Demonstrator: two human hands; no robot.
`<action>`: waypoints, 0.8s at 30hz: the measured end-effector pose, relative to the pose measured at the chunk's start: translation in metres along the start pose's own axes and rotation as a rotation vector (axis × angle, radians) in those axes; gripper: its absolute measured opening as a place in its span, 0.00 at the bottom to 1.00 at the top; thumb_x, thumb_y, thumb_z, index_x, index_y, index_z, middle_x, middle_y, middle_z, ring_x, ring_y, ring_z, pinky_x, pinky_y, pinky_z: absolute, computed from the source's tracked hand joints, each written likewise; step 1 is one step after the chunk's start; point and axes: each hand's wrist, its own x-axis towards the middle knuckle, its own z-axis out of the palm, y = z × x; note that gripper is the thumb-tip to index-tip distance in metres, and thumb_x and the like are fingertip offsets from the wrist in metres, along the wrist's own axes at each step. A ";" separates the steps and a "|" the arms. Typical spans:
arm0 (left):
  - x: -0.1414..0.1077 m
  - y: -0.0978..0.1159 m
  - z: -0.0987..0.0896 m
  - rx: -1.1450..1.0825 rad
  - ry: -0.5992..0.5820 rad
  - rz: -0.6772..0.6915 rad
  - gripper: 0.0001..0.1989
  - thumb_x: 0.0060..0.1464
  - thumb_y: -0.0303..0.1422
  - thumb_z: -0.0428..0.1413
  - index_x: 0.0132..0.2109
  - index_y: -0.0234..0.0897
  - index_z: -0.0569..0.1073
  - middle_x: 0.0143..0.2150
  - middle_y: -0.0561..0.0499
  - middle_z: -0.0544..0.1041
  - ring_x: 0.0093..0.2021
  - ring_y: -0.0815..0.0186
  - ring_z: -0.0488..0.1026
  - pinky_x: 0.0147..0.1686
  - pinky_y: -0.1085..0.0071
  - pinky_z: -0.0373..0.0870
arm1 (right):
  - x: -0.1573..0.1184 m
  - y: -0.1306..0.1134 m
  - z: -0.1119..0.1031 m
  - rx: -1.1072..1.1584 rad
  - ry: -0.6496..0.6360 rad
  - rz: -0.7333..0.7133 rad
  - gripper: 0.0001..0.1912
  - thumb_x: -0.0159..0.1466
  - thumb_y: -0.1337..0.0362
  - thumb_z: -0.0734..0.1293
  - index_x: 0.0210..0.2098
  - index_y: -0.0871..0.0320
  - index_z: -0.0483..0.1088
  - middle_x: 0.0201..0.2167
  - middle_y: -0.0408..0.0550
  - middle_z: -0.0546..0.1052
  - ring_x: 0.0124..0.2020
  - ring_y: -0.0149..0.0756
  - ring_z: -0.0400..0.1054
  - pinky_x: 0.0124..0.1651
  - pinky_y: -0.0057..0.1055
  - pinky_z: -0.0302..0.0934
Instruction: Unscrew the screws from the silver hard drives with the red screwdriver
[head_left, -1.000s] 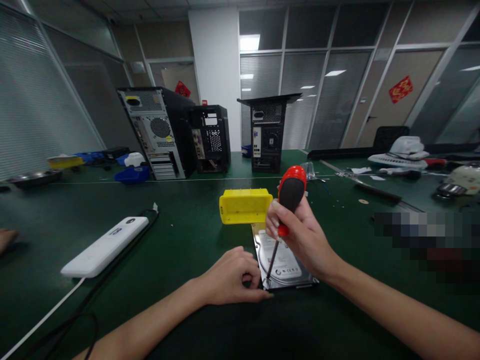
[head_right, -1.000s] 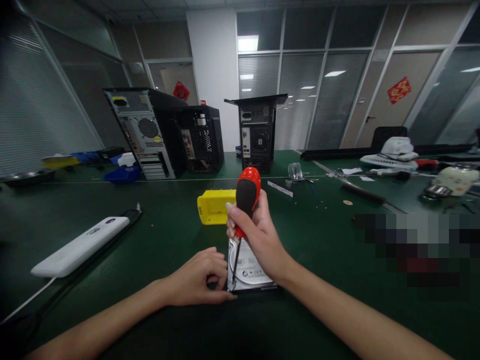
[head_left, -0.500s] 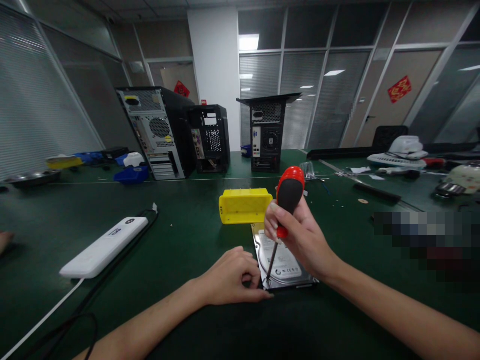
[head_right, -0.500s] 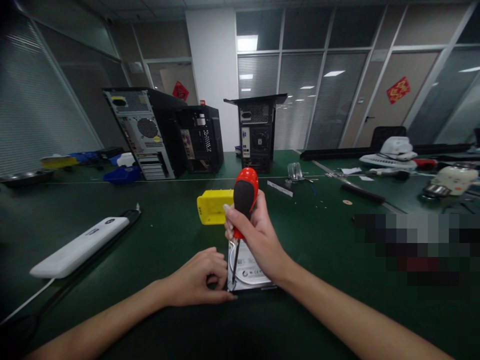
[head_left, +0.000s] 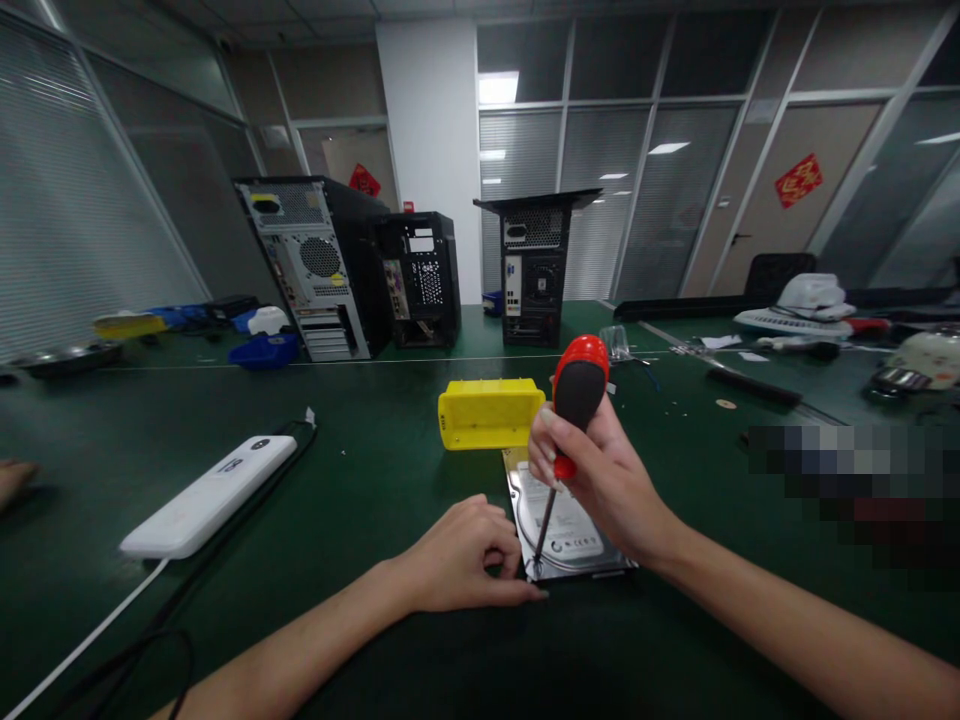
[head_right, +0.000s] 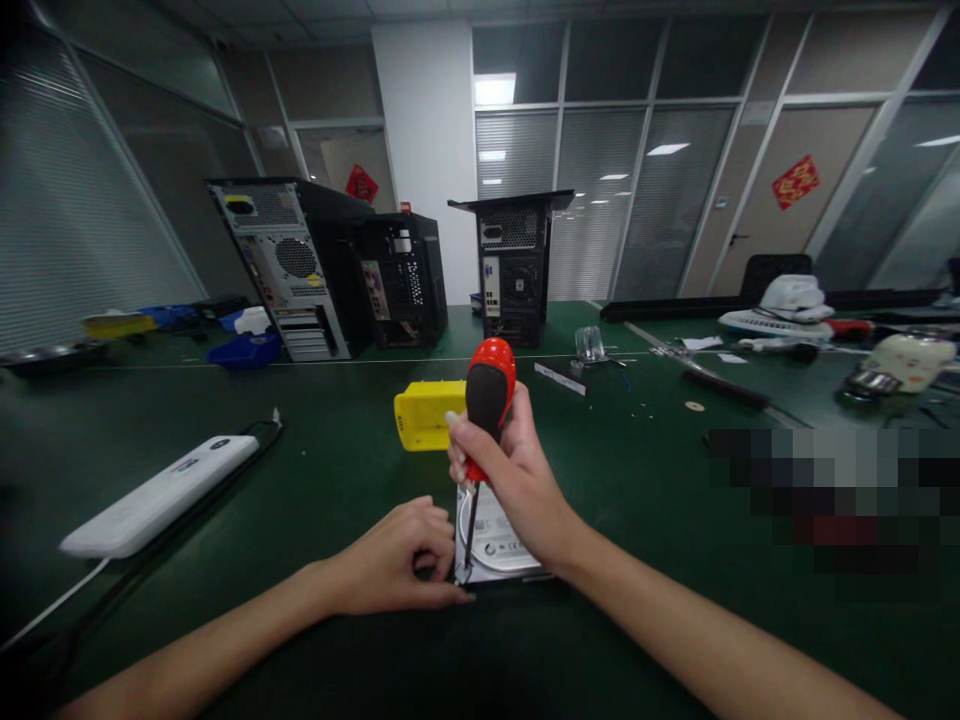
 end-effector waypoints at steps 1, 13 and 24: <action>0.000 0.000 0.000 -0.001 -0.002 0.000 0.19 0.52 0.40 0.62 0.21 0.33 0.67 0.20 0.61 0.60 0.26 0.74 0.63 0.36 0.73 0.53 | 0.000 0.000 0.000 0.000 0.001 0.001 0.12 0.63 0.63 0.66 0.40 0.53 0.56 0.24 0.34 0.65 0.23 0.23 0.60 0.27 0.25 0.54; 0.000 0.000 -0.002 -0.003 -0.014 -0.002 0.19 0.52 0.41 0.62 0.22 0.34 0.67 0.20 0.61 0.60 0.26 0.73 0.63 0.37 0.72 0.54 | 0.000 0.000 0.003 -0.016 0.014 0.003 0.13 0.63 0.62 0.66 0.39 0.52 0.56 0.24 0.35 0.65 0.23 0.24 0.59 0.26 0.26 0.53; 0.000 -0.001 0.000 0.004 -0.007 0.006 0.19 0.52 0.40 0.62 0.21 0.33 0.67 0.20 0.61 0.60 0.26 0.73 0.63 0.37 0.73 0.54 | 0.002 0.003 0.000 -0.002 0.001 -0.018 0.11 0.64 0.63 0.66 0.40 0.52 0.56 0.25 0.35 0.64 0.23 0.23 0.59 0.27 0.25 0.53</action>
